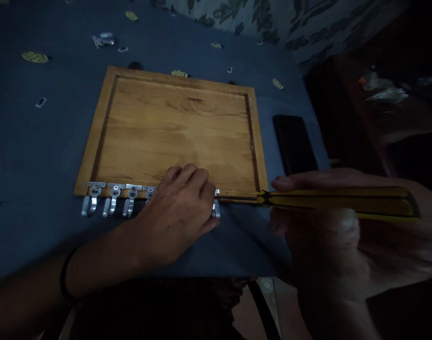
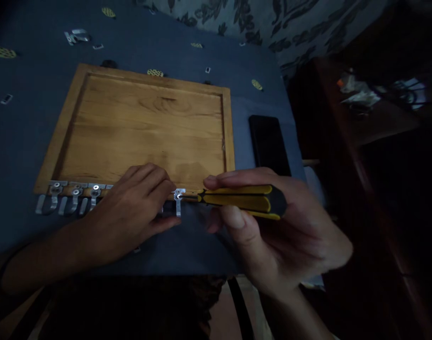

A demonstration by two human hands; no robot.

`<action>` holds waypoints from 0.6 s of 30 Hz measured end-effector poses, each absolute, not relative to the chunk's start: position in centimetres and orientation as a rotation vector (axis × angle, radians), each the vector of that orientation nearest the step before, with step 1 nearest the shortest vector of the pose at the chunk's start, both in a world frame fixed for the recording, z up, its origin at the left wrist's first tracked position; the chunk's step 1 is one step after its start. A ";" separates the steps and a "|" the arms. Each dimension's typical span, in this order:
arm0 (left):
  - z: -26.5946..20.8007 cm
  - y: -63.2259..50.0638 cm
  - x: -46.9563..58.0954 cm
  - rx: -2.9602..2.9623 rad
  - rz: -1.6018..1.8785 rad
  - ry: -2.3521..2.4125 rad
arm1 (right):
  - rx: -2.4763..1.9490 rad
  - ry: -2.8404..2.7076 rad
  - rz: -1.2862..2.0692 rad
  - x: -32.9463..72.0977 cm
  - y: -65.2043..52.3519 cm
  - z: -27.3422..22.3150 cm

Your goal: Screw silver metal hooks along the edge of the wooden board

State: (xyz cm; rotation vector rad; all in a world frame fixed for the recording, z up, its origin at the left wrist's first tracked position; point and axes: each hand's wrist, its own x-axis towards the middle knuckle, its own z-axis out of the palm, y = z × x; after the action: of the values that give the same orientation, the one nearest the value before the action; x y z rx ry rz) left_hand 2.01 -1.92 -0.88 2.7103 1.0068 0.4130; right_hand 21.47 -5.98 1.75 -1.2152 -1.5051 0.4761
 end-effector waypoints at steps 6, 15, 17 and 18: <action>-0.9 -1.9 2.0 2.741 0.395 1.024 | -1.193 -1.577 0.444 22.1 -5.7 1.7; -0.9 -1.8 2.0 2.745 0.396 1.006 | -1.162 -1.549 0.490 22.0 -5.8 1.7; -0.9 -1.8 2.0 2.740 0.396 1.015 | -1.179 -1.543 0.476 22.0 -5.8 1.7; -0.9 -1.8 2.1 2.738 0.400 1.020 | -1.193 -1.547 0.478 22.1 -5.8 1.7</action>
State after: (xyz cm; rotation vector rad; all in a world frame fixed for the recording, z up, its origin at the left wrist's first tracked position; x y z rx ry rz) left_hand 2.05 -1.83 -0.88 2.7380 1.0198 0.3998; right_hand 22.05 -5.76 1.75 -1.1934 -1.5470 0.4779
